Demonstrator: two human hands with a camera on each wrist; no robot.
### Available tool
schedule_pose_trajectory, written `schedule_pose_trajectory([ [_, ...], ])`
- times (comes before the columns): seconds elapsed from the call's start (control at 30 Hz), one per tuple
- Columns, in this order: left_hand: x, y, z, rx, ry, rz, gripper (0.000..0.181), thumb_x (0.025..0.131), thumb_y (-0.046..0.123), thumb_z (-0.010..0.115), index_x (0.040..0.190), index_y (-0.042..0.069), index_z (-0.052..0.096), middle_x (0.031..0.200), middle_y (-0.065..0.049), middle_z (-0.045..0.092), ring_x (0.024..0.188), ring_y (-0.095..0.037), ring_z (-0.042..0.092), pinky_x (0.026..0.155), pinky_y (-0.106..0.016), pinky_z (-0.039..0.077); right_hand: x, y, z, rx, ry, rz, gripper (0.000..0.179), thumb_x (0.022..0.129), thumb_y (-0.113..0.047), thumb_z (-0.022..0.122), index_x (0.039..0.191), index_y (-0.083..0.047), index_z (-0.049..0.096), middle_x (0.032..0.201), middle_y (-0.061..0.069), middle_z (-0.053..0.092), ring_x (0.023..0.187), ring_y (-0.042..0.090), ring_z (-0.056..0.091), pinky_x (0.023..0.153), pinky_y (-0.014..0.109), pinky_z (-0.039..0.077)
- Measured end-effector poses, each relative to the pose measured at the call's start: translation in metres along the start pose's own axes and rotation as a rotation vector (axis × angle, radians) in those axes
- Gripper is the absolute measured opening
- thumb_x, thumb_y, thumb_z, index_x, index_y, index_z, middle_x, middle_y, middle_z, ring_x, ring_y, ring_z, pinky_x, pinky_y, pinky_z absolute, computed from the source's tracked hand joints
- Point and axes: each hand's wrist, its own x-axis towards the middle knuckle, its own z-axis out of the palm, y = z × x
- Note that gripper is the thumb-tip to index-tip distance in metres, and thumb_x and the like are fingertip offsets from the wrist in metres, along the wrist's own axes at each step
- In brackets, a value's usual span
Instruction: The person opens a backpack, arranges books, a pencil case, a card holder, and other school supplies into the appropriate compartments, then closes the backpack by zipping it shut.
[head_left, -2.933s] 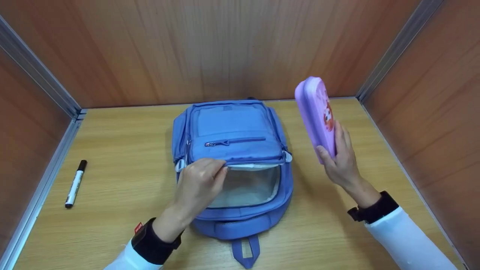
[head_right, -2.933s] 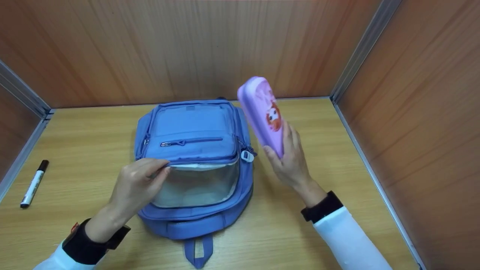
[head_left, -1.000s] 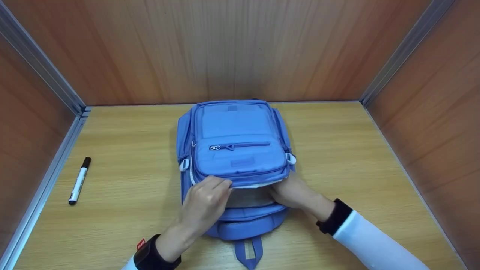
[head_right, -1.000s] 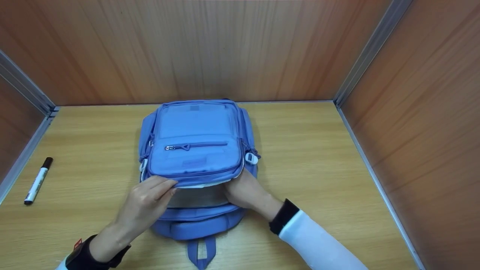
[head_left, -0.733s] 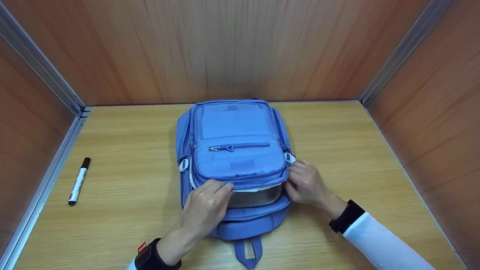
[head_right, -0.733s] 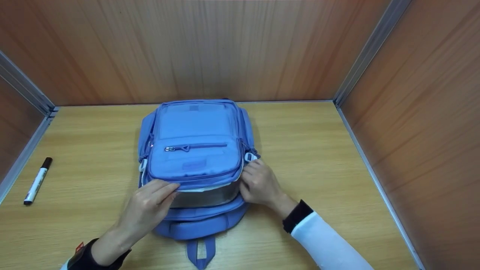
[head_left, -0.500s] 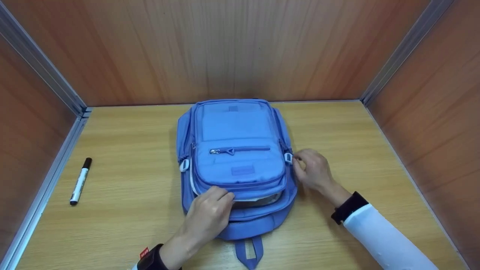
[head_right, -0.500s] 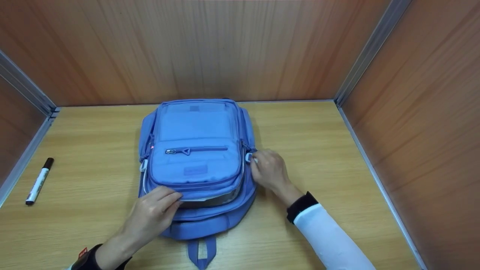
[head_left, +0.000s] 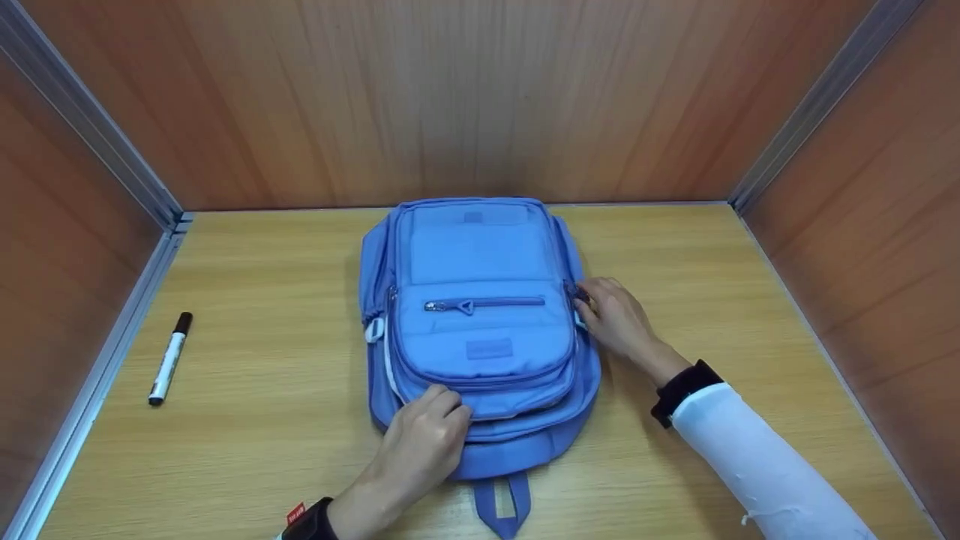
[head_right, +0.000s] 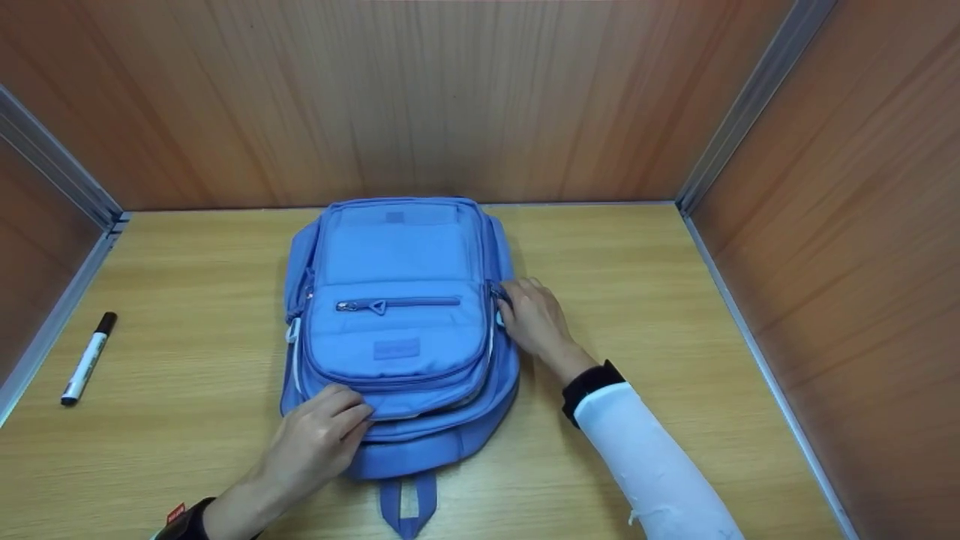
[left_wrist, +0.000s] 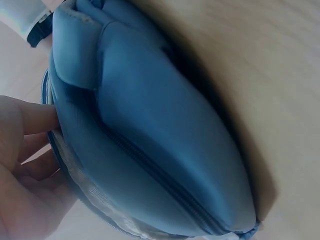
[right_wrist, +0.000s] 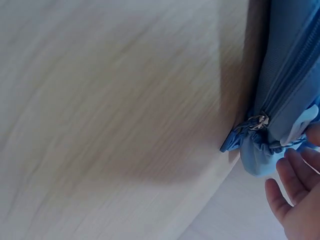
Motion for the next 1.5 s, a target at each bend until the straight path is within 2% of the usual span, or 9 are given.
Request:
schedule_pose_trajectory([
  [0.2,-0.003,-0.001,0.005,0.025,-0.016,0.000,0.010,0.085,-0.005,0.074,0.080,0.004,0.075,0.079,-0.003,0.063,0.075,-0.016,0.058,0.063,-0.026,0.056,0.003,-0.003,0.003,-0.010,0.010,-0.023,0.022,0.099,-0.003,0.068,0.118,0.006,0.073,0.107,0.019,0.071,0.101,0.037,0.064,0.088,0.050,0.055],
  [0.3,-0.004,-0.002,0.005,0.026,-0.036,-0.009,0.011,0.087,-0.004,0.071,0.081,0.004,0.075,0.080,-0.003,0.063,0.076,-0.017,0.057,0.064,-0.026,0.056,0.003,-0.004,0.003,-0.016,0.027,-0.030,0.019,0.099,-0.001,0.066,0.116,0.006,0.073,0.104,0.019,0.071,0.100,0.037,0.064,0.087,0.050,0.055],
  [0.53,-0.003,-0.003,0.007,0.030,-0.031,-0.017,0.011,0.082,-0.007,0.077,0.080,0.004,0.075,0.080,-0.003,0.062,0.075,-0.017,0.057,0.064,-0.029,0.056,-0.005,-0.006,0.001,-0.044,0.077,-0.049,0.015,0.101,-0.002,0.064,0.109,0.007,0.072,0.098,0.019,0.068,0.097,0.038,0.062,0.088,0.051,0.052],
  [0.73,-0.003,-0.006,0.012,0.024,-0.023,-0.031,0.011,0.080,-0.008,0.078,0.080,0.003,0.076,0.082,-0.004,0.063,0.077,-0.018,0.059,0.066,-0.030,0.058,-0.013,-0.010,-0.005,-0.086,0.127,-0.115,0.009,0.099,0.000,0.066,0.102,0.007,0.071,0.091,0.016,0.065,0.088,0.036,0.060,0.077,0.049,0.051],
  [0.97,-0.002,-0.009,0.017,0.017,-0.009,-0.039,0.010,0.079,-0.008,0.076,0.081,0.002,0.077,0.082,-0.005,0.066,0.078,-0.019,0.060,0.068,-0.029,0.058,-0.027,-0.017,-0.012,-0.110,0.105,-0.121,0.006,0.098,0.001,0.066,0.100,0.005,0.070,0.088,0.013,0.064,0.084,0.033,0.058,0.073,0.044,0.048],
  [1.2,-0.003,-0.011,0.017,-0.039,-0.053,-0.069,0.010,0.087,-0.004,0.068,0.086,0.000,0.078,0.086,-0.009,0.069,0.083,-0.021,0.062,0.073,-0.032,0.060,-0.045,-0.029,-0.018,-0.097,0.054,-0.071,0.008,0.100,0.000,0.065,0.102,0.005,0.071,0.089,0.010,0.062,0.084,0.029,0.056,0.073,0.041,0.048],
  [1.4,-0.002,-0.012,0.019,-0.038,-0.044,-0.071,0.008,0.081,-0.007,0.077,0.085,0.001,0.077,0.087,-0.007,0.069,0.083,-0.021,0.062,0.073,-0.032,0.060,-0.061,-0.040,-0.024,-0.076,0.025,-0.048,0.009,0.100,0.000,0.065,0.105,0.004,0.071,0.091,0.008,0.063,0.086,0.027,0.057,0.076,0.041,0.050],
  [1.5,0.000,-0.011,0.019,-0.036,-0.063,-0.084,0.009,0.080,-0.007,0.079,0.086,0.000,0.078,0.088,-0.007,0.070,0.083,-0.021,0.063,0.075,-0.031,0.061,-0.071,-0.046,-0.025,-0.069,0.018,-0.033,0.009,0.100,0.000,0.066,0.106,0.003,0.072,0.092,0.007,0.063,0.089,0.026,0.058,0.078,0.040,0.052],
])
